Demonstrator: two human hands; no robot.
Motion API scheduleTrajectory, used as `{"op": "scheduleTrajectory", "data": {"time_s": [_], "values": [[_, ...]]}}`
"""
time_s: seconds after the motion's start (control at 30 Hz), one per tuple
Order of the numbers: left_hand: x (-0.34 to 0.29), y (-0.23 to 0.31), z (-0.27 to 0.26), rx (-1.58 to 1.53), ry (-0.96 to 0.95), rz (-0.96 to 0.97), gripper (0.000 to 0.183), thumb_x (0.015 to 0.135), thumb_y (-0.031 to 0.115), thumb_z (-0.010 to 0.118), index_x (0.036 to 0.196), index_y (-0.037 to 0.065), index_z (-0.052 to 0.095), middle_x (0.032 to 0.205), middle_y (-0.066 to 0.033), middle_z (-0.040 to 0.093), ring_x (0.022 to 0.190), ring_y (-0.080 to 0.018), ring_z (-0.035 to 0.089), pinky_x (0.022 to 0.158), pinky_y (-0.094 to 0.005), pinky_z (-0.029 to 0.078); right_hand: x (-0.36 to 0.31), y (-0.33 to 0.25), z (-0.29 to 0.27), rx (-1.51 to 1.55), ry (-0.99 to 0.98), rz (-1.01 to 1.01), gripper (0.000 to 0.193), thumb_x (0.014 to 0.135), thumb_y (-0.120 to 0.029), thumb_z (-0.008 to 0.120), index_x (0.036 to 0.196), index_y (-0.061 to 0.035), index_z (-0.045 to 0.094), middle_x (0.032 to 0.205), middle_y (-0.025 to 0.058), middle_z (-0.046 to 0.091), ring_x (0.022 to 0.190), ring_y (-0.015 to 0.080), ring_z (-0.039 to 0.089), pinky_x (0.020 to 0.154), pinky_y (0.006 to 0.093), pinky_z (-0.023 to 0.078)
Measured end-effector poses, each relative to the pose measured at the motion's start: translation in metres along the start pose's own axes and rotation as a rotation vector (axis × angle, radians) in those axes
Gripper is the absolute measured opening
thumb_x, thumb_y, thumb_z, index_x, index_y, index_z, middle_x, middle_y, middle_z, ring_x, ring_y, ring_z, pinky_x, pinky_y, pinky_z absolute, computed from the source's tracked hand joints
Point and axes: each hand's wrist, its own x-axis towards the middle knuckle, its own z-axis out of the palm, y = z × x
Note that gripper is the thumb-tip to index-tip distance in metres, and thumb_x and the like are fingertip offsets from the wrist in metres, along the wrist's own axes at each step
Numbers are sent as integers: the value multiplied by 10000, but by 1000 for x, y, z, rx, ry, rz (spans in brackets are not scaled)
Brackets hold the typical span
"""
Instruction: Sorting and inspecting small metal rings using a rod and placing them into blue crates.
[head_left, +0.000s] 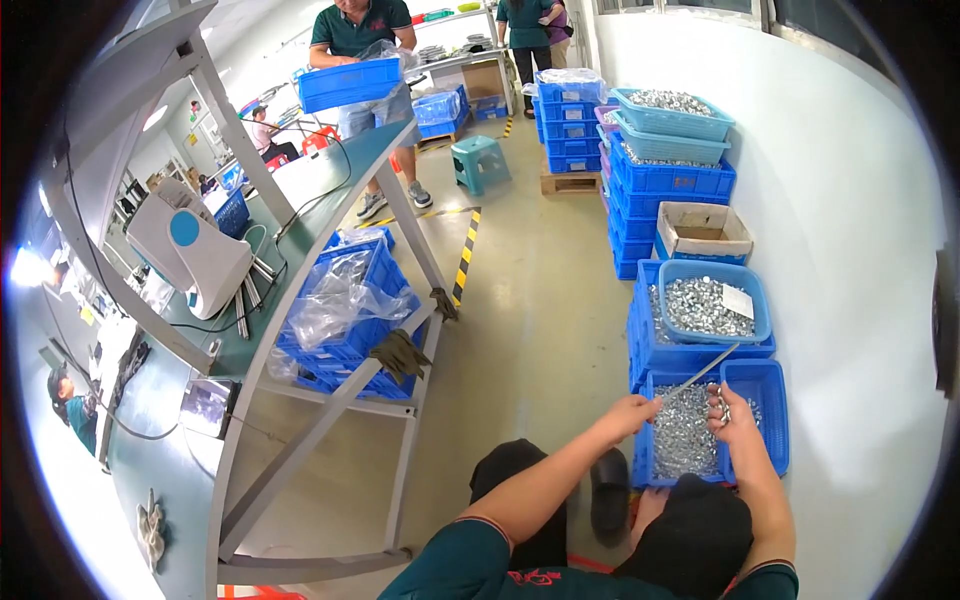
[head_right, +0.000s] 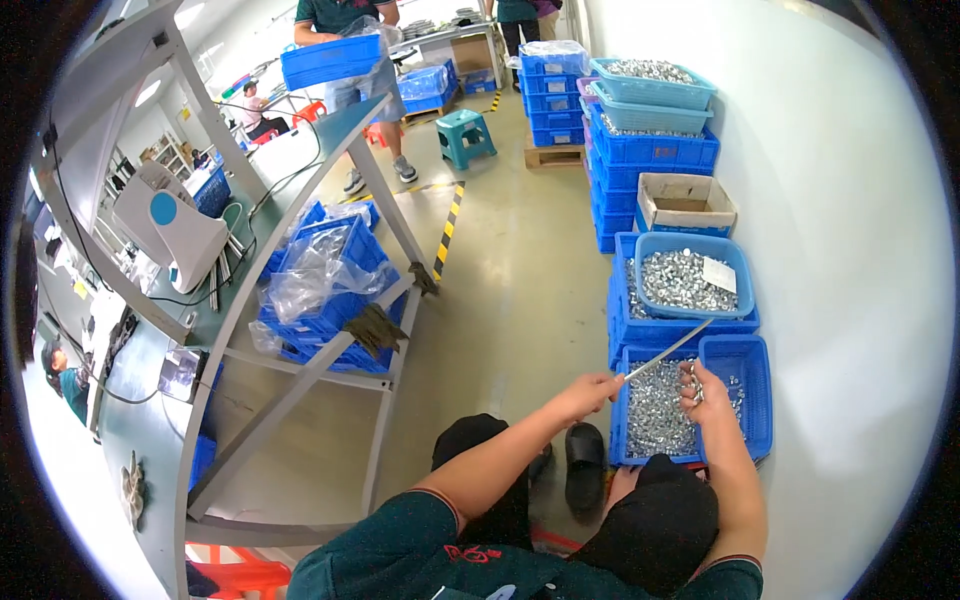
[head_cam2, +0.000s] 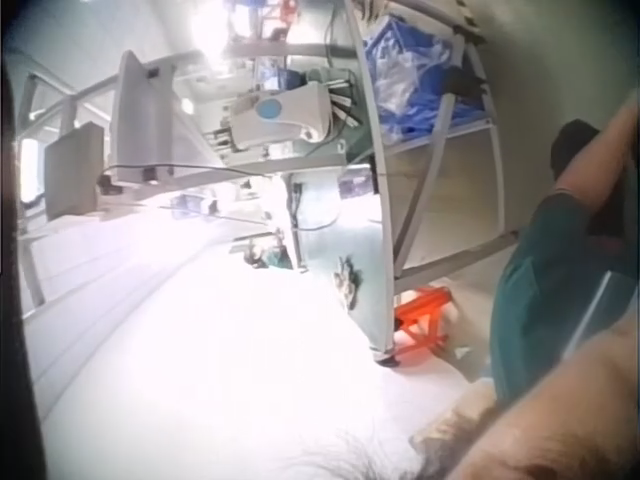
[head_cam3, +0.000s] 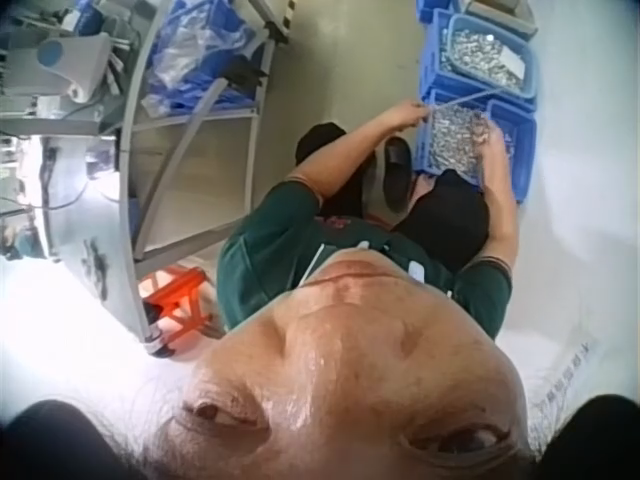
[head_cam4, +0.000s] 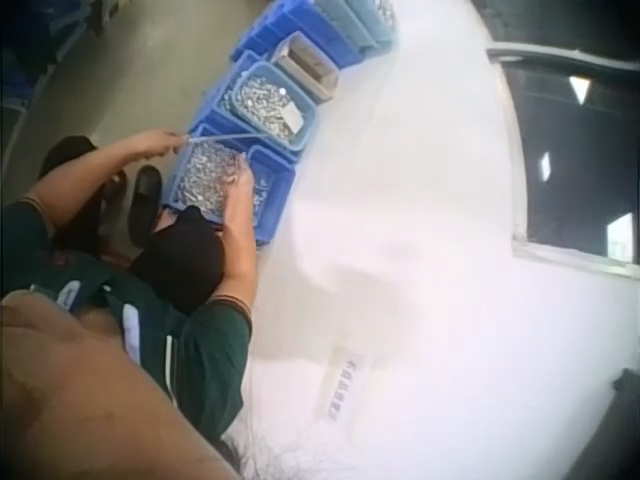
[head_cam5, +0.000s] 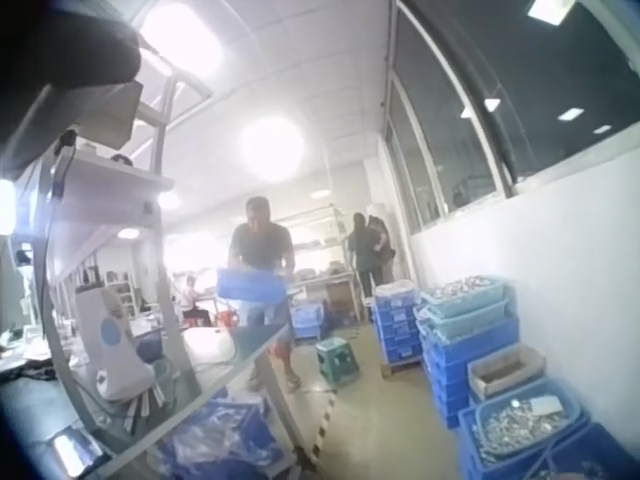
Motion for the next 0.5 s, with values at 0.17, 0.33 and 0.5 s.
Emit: {"op": "scheduleTrajectory", "data": {"time_s": [0.17, 0.33, 0.5], "values": [[-4, 1, -13, -32, -17, 35, 470, 826, 544, 461, 748, 88, 545, 550, 13, 370, 440, -66, 260, 365, -233, 182, -30, -27, 41, -94, 3, -3, 369, 827, -456, 539, 849, -88, 537, 590, -15, 466, 389, 61, 354, 316, 186, 230], [-8, 11, -20, -34, -22, -43, 424, 825, 511, 489, 749, 97, 544, 548, 27, 365, 447, -61, 260, 370, -226, 190, -43, -50, 59, -52, 48, -114, 319, 816, -409, 580, 826, -96, 520, 626, -4, 487, 402, 53, 386, 312, 167, 247], [-3, 4, -30, 9, -68, -17, 383, 828, 471, 506, 744, 100, 547, 538, 35, 364, 440, -54, 265, 369, -226, 188, -45, -62, 61, 47, 29, -185, 339, 790, -428, 605, 831, -106, 509, 636, -5, 486, 408, 42, 392, 307, 159, 246]]}}
